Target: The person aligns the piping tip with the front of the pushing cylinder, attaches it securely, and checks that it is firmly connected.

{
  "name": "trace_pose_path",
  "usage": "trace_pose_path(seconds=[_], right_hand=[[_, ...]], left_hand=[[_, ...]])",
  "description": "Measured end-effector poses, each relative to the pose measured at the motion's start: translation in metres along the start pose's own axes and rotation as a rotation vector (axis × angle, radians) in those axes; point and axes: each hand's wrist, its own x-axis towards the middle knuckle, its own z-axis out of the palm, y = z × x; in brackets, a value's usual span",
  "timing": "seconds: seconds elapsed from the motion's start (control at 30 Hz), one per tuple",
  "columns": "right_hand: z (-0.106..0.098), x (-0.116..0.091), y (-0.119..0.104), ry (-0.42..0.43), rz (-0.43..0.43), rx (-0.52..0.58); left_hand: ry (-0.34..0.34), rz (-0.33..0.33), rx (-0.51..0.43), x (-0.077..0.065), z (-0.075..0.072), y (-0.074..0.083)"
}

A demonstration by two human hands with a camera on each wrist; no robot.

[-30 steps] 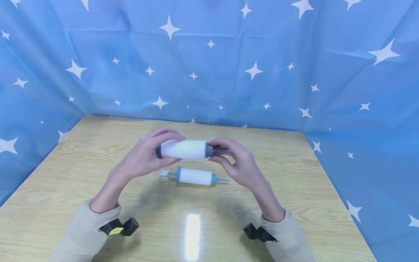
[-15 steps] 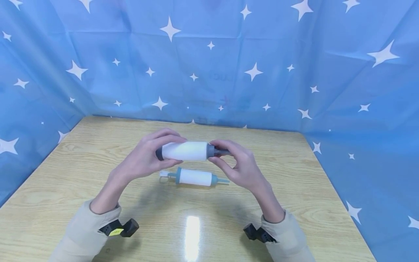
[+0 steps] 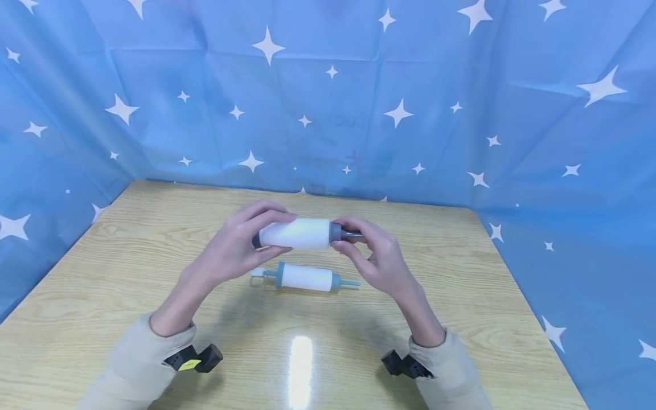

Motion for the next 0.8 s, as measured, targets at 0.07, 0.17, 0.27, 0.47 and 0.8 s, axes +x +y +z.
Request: trace_pose_path(seconds=[0.07,0.17,0.27,0.47,0.8], right_hand=[[0.0,0.0,0.002,-0.004,0.016,0.038],[0.0,-0.001,0.005,-0.008,0.029,0.062],[-0.001,-0.001,0.01,-0.003,0.026,0.065],[-0.005,-0.005,0.021,0.014,0.049,0.101],[-0.006,-0.013,0.043,-0.047,0.307,0.021]], left_hand=[[-0.005,-0.004,0.025,0.001,0.001,-0.001],[-0.02,-0.016,0.023,0.001,0.003,-0.003],[-0.036,-0.035,-0.001,0.001,0.003,-0.006],[-0.086,-0.147,-0.027,-0.003,0.006,-0.022],[-0.199,-0.299,-0.063,-0.008,0.015,-0.048]])
